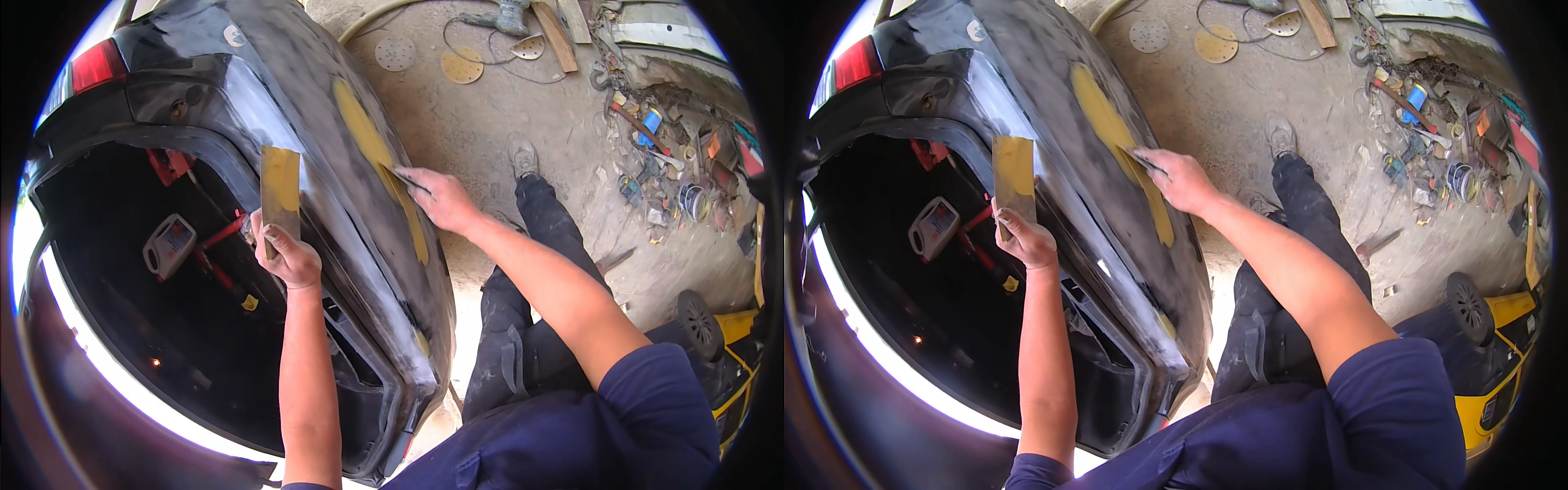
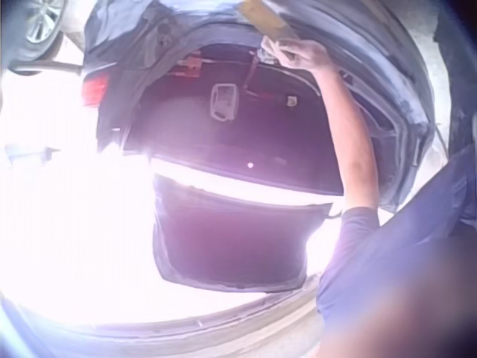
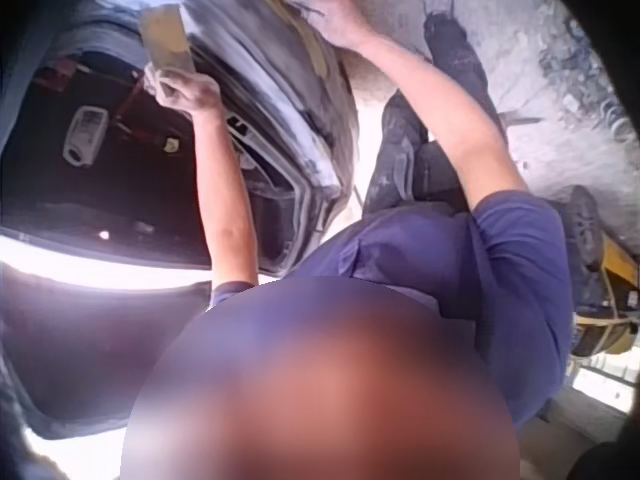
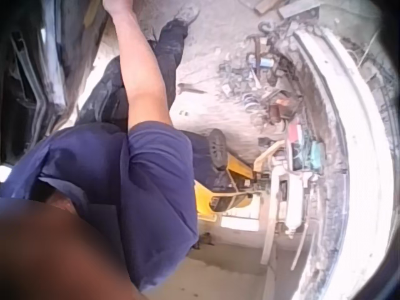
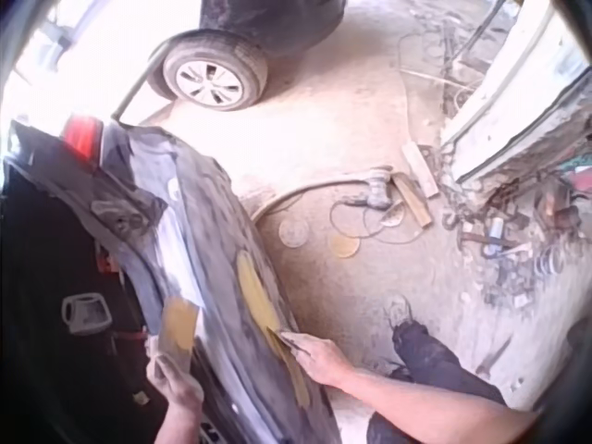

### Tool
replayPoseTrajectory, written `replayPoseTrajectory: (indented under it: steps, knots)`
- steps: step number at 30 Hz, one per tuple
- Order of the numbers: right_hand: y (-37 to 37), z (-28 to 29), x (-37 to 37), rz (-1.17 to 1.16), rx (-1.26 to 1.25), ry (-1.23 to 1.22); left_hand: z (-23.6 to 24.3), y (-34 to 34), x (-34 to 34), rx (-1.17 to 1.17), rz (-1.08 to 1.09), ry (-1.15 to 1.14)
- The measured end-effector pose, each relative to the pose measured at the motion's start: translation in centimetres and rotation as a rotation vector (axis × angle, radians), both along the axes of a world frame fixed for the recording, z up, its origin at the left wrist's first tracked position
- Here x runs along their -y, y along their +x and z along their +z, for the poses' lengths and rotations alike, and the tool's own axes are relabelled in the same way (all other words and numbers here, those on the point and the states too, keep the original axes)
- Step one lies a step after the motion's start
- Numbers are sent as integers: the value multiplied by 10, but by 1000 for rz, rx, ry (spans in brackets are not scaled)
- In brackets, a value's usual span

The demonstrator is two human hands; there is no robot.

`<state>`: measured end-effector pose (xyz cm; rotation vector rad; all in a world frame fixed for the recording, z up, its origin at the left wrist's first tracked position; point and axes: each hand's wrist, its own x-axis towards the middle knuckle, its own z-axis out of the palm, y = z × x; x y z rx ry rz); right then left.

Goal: The person applies yellow body filler to the rear bumper of a black car using a spreader and a sanding block. They repeatedly spread and smooth the filler across the bumper surface. The person then walks to a yellow car and picks up a power tool near the open hood.

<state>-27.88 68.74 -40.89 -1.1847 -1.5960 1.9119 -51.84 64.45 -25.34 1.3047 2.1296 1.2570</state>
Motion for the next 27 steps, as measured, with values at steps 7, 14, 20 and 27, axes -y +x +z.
replayPoseTrajectory:
  steps: [7, 14, 20, 27]
  knots:
    - [50, 16, 92, 53, 98, -123, 0, 1, 0, 48, -3, 17]
    - [48, 3, 44, -118, 192, 40, 0, 1, -2, 49, 1, 36]
    - [-63, -23, -104, -231, 0, 362, -2, -1, 1, 24, -3, 32]
    - [-65, -10, -77, -118, -8, 353, -3, -4, 1, -29, -13, 41]
